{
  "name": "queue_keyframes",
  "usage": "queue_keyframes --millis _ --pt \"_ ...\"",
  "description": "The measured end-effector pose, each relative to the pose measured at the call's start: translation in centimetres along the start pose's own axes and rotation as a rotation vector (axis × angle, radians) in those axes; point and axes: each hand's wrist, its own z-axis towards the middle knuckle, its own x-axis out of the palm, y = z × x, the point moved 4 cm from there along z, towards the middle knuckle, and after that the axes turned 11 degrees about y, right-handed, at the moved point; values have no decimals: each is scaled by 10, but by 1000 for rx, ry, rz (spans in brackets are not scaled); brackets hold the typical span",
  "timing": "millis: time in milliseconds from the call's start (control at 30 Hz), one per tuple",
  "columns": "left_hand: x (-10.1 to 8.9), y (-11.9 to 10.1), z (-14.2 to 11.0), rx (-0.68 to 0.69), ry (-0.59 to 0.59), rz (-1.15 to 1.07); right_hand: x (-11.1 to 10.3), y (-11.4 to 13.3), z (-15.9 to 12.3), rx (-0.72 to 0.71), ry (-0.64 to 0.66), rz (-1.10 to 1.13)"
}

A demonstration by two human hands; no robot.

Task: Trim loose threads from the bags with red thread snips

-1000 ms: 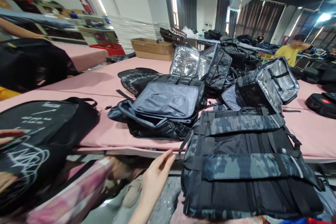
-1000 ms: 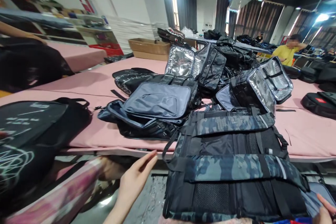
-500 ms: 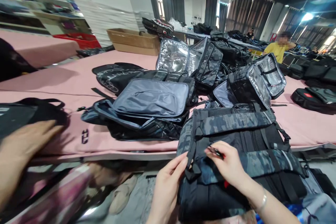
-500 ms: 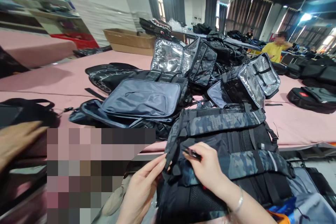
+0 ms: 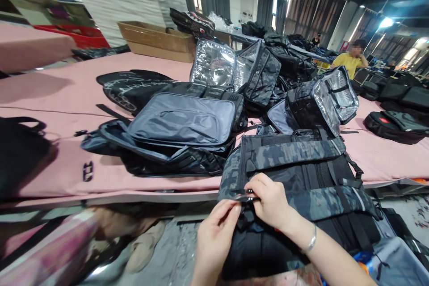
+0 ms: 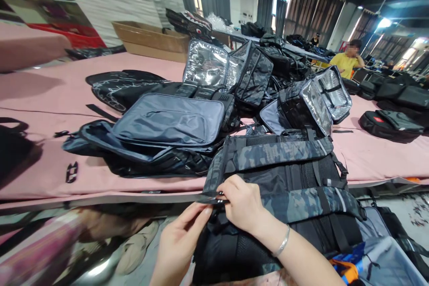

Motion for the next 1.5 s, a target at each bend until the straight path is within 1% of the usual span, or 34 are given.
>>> queue_keyframes --millis 67,100,133,167,200,267,333,367,400,467,567,667,767,833,933,1033,1167,1267,1333,1400,1467,1500 --pt "1 -2 -1 52 12 72 4 2 1 21 102 -57" --pt "0 -2 -1 71 6 99 6 2 2 31 131 -42" --pt "0 -1 -1 78 -5 114 8 1 3 38 134 13" --pt "-1 2 -1 64 -14 116 8 0 4 48 118 113" --pt "-2 6 -1 30 -20 97 9 -2 5 66 93 259" --pt "-5 16 -1 -71 -20 9 9 -8 6 131 51 652" --pt "-8 25 -1 -168 -20 -105 10 -13 6 198 41 1017" --pt "-10 29 -1 -204 -26 -160 9 -14 5 218 41 1130" --pt "-11 31 -1 -231 -31 -208 8 -15 3 226 37 1183" --pt "-14 33 -1 -266 -42 -277 4 -18 -1 224 32 1145" --pt "-14 31 -2 -277 -44 -314 -1 -21 -10 221 35 950" --pt "-10 28 -3 -289 -32 -317 -3 -22 -17 230 46 724" --pt "-7 25 -4 -281 -18 -290 -8 -18 -18 234 -9 431" --pt "-8 23 -3 -245 -14 -236 -11 -14 -16 211 -68 299" --pt "-10 22 0 -205 10 -173 -11 -10 -9 153 -111 299" --pt "-11 22 3 -168 31 -128 -6 -7 -2 124 -98 313" --pt "-9 17 3 -98 18 -59 1 -4 1 91 -102 219" --pt "-7 9 1 -62 13 -19 3 -2 -1 49 -109 141" --pt "-6 2 0 -29 -1 29 4 -2 -1 43 -80 87" --pt "-5 -4 -1 5 -5 81 8 -2 0 49 -16 24" --pt "-4 -6 -1 26 -4 111 12 -2 1 63 43 -22" --pt "-4 -6 -1 30 -3 116 14 -2 1 73 53 -16"
